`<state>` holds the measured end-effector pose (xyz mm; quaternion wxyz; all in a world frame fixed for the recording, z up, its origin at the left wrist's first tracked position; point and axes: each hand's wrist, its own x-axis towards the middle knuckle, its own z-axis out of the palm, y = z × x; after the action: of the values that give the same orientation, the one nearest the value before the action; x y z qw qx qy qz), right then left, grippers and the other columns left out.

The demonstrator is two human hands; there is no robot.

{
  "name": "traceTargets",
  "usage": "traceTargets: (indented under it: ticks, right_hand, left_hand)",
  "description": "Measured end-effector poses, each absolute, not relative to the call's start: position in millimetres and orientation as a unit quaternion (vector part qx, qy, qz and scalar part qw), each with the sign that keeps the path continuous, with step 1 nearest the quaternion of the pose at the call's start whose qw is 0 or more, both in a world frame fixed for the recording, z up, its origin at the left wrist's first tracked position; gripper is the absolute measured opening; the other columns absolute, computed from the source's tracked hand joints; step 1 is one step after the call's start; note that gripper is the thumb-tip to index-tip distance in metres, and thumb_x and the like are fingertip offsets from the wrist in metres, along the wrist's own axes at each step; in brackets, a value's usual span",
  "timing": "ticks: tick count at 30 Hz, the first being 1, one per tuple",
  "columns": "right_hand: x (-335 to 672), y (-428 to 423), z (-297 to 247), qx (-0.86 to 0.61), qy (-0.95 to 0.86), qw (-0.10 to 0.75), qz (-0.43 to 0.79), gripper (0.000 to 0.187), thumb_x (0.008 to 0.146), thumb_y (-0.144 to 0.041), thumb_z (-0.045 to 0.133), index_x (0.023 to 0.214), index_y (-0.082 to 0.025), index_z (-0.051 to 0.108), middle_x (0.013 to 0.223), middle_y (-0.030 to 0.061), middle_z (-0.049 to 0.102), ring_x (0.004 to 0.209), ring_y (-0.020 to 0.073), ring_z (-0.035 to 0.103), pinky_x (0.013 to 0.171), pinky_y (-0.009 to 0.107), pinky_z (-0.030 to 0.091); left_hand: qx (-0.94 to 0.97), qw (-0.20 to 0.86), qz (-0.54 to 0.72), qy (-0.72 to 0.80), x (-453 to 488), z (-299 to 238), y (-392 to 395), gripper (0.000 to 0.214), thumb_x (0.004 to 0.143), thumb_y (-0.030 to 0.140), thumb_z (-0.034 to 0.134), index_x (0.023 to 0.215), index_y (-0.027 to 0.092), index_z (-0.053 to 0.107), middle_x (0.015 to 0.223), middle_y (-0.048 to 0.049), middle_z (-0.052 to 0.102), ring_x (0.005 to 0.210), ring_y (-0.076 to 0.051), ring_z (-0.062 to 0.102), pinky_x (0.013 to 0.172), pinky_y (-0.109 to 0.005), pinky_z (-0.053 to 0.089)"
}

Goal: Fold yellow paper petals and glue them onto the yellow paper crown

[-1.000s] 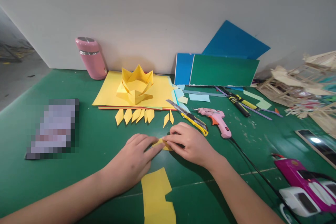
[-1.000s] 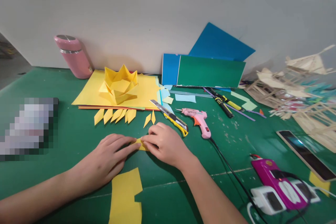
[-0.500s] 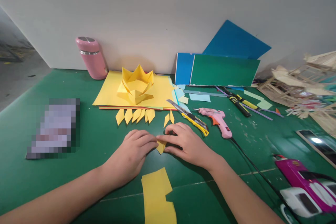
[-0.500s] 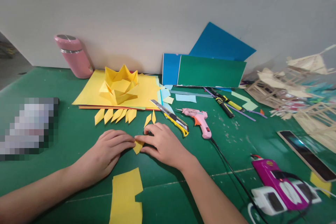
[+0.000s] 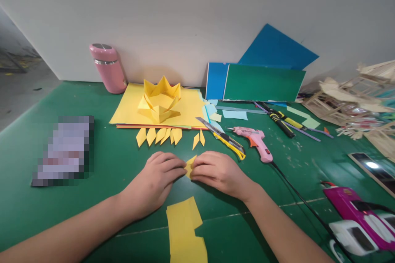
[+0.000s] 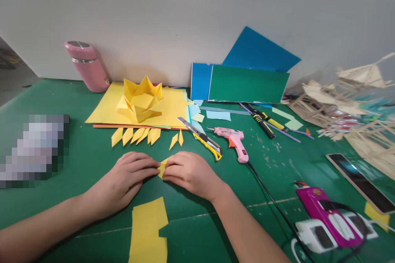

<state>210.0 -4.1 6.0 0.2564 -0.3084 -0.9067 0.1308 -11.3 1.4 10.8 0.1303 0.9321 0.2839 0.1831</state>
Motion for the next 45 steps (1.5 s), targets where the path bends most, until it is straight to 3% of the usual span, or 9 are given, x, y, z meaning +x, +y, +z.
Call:
traceTargets:
  ticks: [15,28,45]
  right_hand:
    - [201,-5,4,-0.406,-0.838,0.291,0.220,0.012,0.086,-0.015,0.055,0.075,-0.019,0.056,0.076,0.0026,0.060,0.076,0.0170,0.053,0.071,0.030,0.042]
    - [194,-7,3,-0.445,-0.822,0.284,0.214,0.015,0.082,-0.010,0.057,0.070,-0.019,0.052,0.072,0.0001,0.056,0.073,0.0160,0.051,0.067,0.028,0.039]
    - [194,-8,3,-0.500,-0.781,0.273,0.257,0.015,0.079,-0.011,0.063,0.075,-0.020,0.051,0.075,-0.0008,0.053,0.074,0.0157,0.051,0.064,0.026,0.039]
  left_hand:
    - [0.941,0.131,0.174,0.258,-12,10,1,0.038,0.085,0.003,0.036,0.106,0.018,0.063,0.106,-0.0063,0.068,0.100,-0.022,0.056,0.088,-0.040,0.042]
    - [0.940,0.133,0.184,0.255,-11,12,2,0.034,0.086,0.006,0.038,0.102,0.019,0.064,0.104,-0.0054,0.070,0.097,-0.022,0.058,0.087,-0.040,0.043]
    - [0.950,0.121,0.144,0.249,-8,11,-1,0.038,0.086,0.003,0.035,0.110,0.017,0.061,0.105,-0.0066,0.067,0.097,-0.022,0.057,0.090,-0.040,0.042]
